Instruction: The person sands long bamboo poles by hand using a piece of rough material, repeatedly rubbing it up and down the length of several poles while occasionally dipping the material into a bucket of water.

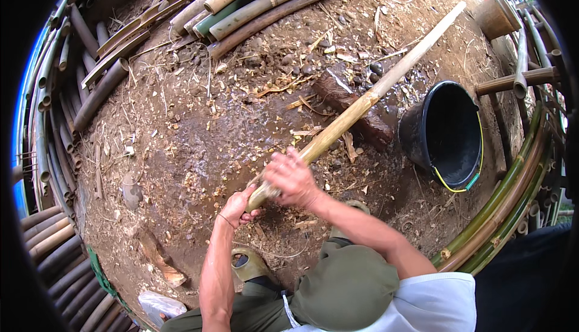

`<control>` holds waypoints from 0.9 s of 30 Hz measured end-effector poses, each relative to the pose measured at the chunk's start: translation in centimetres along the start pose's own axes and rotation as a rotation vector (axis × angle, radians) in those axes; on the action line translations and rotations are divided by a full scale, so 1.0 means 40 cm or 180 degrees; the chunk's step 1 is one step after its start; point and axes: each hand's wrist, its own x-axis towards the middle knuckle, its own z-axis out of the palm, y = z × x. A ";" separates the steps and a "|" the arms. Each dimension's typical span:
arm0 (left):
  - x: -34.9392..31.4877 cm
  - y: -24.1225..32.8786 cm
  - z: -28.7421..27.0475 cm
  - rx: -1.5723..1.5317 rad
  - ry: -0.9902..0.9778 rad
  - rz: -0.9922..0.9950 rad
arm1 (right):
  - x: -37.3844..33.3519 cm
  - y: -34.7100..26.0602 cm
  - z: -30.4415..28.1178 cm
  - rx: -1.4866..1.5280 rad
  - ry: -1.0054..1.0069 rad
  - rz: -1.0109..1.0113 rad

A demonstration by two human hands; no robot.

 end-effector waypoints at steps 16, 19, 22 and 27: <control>0.039 -0.055 0.044 -0.2564 -0.0647 0.1338 | -0.005 -0.151 0.077 0.0230 0.0096 0.0293; 0.051 -0.106 -0.025 -0.2551 -0.0786 0.1361 | -0.005 -0.183 0.080 0.0413 -0.0174 -0.0346; 0.020 -0.132 -0.045 0.0232 0.0549 0.2156 | 0.016 -0.005 0.013 0.0055 0.0010 -0.0005; 0.003 -0.085 0.049 0.1156 0.1096 0.2398 | 0.010 0.523 -0.272 -0.1319 0.0718 0.0632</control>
